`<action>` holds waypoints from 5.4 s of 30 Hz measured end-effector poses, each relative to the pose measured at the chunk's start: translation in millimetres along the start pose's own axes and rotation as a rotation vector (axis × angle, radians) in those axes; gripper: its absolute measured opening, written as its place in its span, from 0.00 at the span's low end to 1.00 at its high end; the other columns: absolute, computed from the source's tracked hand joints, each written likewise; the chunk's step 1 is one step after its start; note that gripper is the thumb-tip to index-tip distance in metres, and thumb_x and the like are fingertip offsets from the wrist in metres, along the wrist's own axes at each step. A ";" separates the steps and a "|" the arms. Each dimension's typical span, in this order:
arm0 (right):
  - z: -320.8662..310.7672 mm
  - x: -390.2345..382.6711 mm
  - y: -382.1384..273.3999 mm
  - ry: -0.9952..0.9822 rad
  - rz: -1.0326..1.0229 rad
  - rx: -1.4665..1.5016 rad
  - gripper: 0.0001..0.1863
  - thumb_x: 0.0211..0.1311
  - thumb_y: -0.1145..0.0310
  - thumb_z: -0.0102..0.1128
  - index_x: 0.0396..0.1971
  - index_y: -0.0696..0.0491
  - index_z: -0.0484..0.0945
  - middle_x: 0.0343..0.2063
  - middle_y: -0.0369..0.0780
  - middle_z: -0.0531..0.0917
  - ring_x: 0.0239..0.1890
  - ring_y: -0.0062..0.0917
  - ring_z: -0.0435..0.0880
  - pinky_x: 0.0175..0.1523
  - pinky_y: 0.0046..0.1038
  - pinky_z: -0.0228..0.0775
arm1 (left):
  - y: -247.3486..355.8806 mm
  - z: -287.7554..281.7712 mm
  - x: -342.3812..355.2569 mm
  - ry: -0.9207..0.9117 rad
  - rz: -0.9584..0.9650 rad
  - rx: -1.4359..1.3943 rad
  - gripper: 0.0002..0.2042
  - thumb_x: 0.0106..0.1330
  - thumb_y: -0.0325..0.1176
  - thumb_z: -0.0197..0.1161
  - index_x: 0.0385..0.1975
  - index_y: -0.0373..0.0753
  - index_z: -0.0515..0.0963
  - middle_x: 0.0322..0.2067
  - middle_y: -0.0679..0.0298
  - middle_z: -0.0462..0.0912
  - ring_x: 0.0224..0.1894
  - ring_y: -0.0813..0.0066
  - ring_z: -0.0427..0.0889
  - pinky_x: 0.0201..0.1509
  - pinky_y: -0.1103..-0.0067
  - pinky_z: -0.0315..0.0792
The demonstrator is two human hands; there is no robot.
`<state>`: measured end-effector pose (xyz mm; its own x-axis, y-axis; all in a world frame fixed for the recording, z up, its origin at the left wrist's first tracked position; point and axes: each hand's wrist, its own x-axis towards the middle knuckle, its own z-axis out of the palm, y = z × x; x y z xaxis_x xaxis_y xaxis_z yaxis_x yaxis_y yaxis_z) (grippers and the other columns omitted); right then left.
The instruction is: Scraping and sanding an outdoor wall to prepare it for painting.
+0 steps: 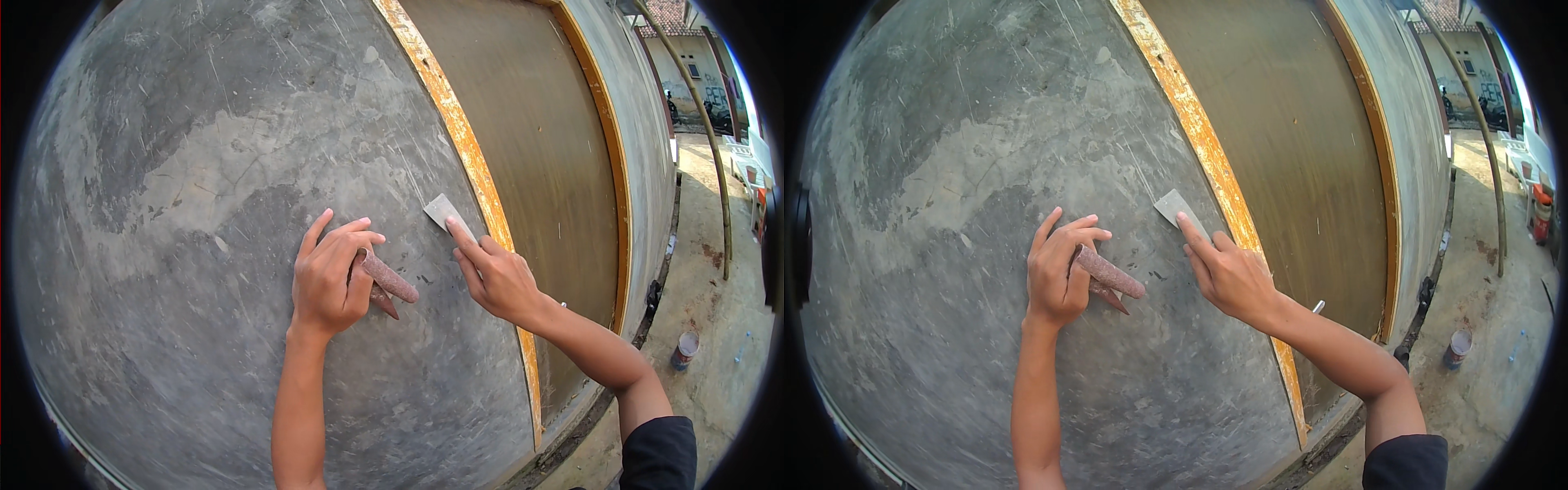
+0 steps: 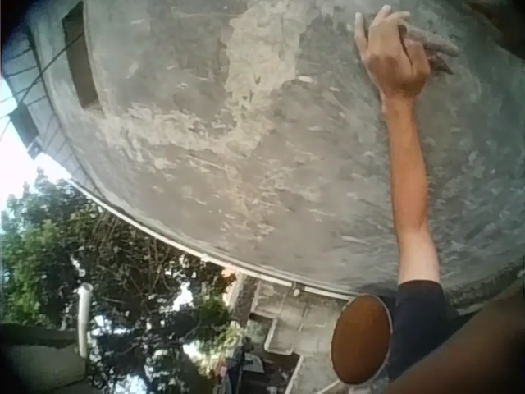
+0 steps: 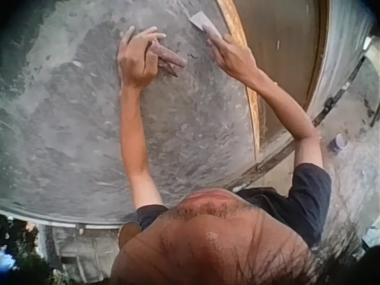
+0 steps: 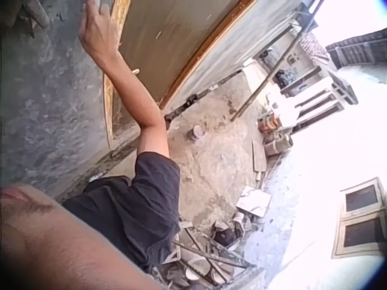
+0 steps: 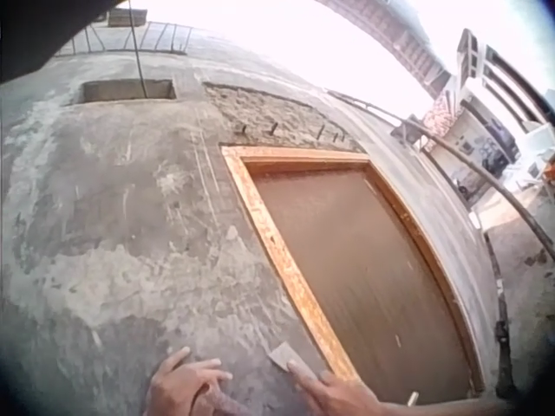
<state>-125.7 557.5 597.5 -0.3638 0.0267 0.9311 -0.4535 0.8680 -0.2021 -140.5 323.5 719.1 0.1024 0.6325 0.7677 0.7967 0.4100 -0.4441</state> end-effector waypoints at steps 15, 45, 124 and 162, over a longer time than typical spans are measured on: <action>-1.8 -0.5 -12.5 0.002 -0.039 -0.006 0.30 0.67 0.69 0.54 0.69 0.41 0.63 0.24 0.42 0.73 0.18 0.41 0.76 0.23 0.41 0.68 | -2.4 -1.2 -0.4 -0.024 0.015 -0.009 0.15 0.57 0.27 0.45 0.38 0.38 0.80 0.31 0.62 0.84 0.53 0.58 0.82 0.71 0.59 0.59; -8.4 80.8 -90.1 0.170 -0.154 -0.054 0.23 0.63 0.81 0.52 0.58 0.53 0.74 0.57 0.47 0.78 0.49 0.44 0.82 0.49 0.40 0.78 | -25.3 -41.9 -9.1 0.012 0.085 -0.020 0.14 0.56 0.27 0.49 0.38 0.36 0.80 0.38 0.55 0.86 0.50 0.56 0.83 0.68 0.59 0.64; -4.6 97.0 -82.2 0.186 -0.218 -0.078 0.24 0.61 0.79 0.53 0.58 0.50 0.75 0.59 0.41 0.77 0.48 0.40 0.84 0.46 0.38 0.79 | 67.4 -60.6 -137.5 -0.086 -0.324 -0.098 0.05 0.57 0.27 0.51 0.28 0.37 0.74 0.43 0.59 0.84 0.62 0.51 0.75 0.73 0.52 0.53; 6.7 3.6 5.1 0.179 -0.107 -0.027 0.26 0.58 0.79 0.57 0.59 0.47 0.74 0.59 0.40 0.76 0.44 0.36 0.84 0.41 0.34 0.80 | 229.7 -8.2 -329.3 0.065 -1.292 -0.421 0.08 0.60 0.23 0.44 0.30 0.30 0.73 0.58 0.47 0.77 0.39 0.74 0.75 0.44 0.79 0.70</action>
<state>-134.8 558.7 597.7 -0.1627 0.0193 0.9865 -0.4590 0.8835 -0.0930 13.6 204.0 368.1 -0.8307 -0.0834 0.5504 0.4636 0.4437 0.7669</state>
